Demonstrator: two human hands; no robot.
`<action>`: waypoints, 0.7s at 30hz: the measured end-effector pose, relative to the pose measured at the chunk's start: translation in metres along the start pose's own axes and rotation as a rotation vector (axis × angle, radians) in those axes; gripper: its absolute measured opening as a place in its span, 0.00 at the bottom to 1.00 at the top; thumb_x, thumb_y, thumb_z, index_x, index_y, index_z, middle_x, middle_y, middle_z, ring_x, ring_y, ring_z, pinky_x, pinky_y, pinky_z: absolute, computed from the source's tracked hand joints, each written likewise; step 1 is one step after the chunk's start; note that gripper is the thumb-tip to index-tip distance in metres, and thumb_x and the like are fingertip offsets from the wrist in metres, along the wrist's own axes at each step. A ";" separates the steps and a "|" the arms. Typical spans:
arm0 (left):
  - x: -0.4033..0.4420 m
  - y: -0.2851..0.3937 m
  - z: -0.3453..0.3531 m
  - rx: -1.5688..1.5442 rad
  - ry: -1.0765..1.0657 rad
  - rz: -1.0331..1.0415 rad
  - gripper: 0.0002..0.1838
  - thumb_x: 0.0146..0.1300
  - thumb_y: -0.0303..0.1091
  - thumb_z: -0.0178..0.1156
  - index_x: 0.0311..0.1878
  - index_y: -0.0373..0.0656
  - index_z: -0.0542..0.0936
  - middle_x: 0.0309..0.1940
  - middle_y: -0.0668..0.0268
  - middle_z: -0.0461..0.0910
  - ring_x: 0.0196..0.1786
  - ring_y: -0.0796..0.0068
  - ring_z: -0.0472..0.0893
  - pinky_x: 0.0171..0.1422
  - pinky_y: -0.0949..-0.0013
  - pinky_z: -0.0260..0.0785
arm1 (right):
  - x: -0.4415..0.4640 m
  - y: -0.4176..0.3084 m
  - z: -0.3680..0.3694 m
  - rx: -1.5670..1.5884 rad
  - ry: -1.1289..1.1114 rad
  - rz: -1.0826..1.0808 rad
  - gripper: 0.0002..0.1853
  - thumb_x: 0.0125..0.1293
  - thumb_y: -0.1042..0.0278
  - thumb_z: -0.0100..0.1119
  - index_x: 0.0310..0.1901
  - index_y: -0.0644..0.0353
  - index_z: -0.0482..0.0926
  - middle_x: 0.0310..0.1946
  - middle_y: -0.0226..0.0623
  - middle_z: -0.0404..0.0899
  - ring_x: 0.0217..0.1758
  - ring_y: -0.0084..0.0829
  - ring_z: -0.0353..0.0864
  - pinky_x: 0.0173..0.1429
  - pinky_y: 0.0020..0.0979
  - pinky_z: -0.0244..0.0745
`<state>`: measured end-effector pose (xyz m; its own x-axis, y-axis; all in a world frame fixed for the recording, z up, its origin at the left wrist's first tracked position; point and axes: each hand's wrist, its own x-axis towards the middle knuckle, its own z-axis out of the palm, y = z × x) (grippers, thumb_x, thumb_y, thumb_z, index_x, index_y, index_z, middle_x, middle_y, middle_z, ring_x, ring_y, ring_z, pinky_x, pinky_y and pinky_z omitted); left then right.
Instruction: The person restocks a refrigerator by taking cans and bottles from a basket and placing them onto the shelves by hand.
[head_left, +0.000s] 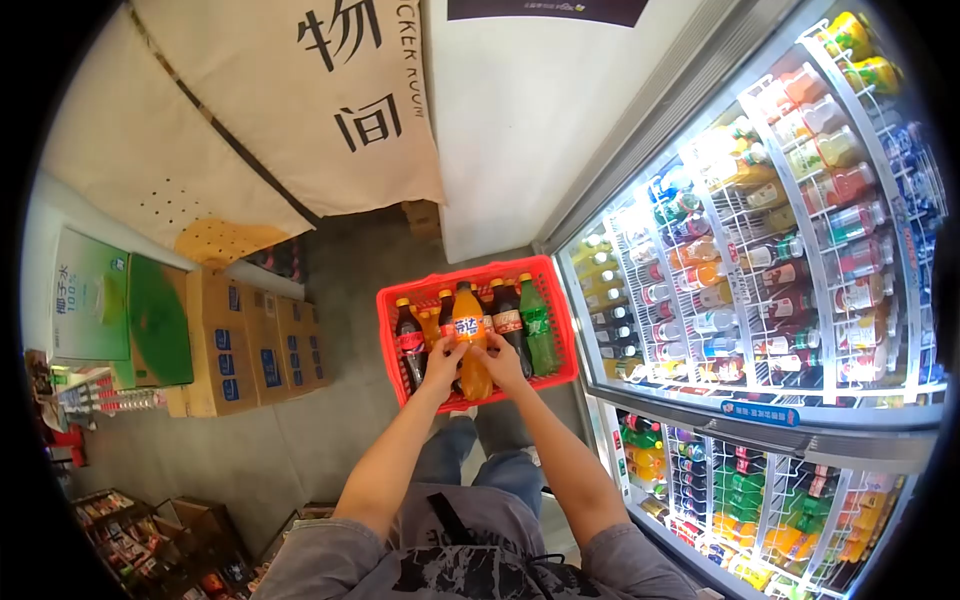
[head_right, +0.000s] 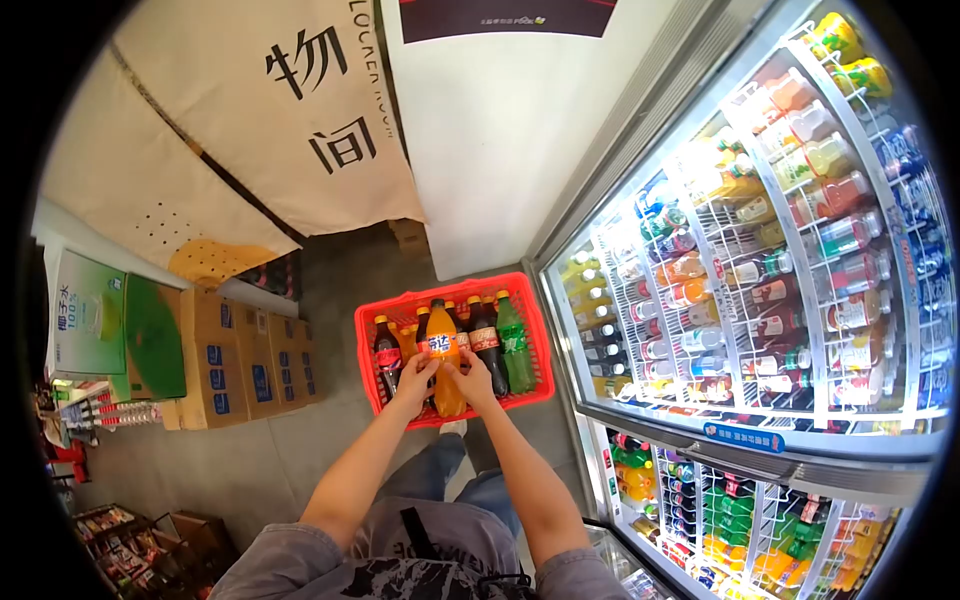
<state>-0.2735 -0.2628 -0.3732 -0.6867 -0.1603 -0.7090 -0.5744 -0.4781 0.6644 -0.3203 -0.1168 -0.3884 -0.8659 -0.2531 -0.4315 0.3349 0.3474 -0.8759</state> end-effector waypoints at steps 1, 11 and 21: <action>-0.003 0.002 0.000 0.003 -0.013 0.005 0.23 0.70 0.39 0.59 0.65 0.48 0.67 0.59 0.68 0.69 0.65 0.70 0.68 0.61 0.53 0.66 | -0.007 -0.006 -0.001 0.098 -0.006 -0.009 0.35 0.62 0.59 0.70 0.65 0.69 0.68 0.55 0.45 0.77 0.55 0.33 0.81 0.53 0.30 0.78; -0.080 0.085 0.058 0.101 -0.451 0.243 0.22 0.65 0.35 0.64 0.60 0.51 0.69 0.53 0.67 0.79 0.56 0.73 0.77 0.59 0.64 0.71 | -0.091 -0.096 -0.075 0.293 0.124 -0.225 0.31 0.64 0.66 0.68 0.66 0.65 0.66 0.56 0.39 0.75 0.58 0.32 0.75 0.60 0.34 0.74; -0.163 0.090 0.210 0.263 -0.979 0.211 0.34 0.61 0.23 0.64 0.71 0.35 0.64 0.56 0.61 0.77 0.54 0.72 0.79 0.58 0.68 0.72 | -0.239 -0.119 -0.214 0.207 0.448 -0.293 0.36 0.61 0.71 0.69 0.69 0.61 0.65 0.62 0.38 0.71 0.59 0.29 0.75 0.60 0.33 0.76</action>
<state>-0.3071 -0.0983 -0.1486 -0.7790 0.6094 -0.1480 -0.3990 -0.2996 0.8667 -0.2323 0.0962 -0.1349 -0.9914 0.1106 -0.0700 0.0837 0.1247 -0.9887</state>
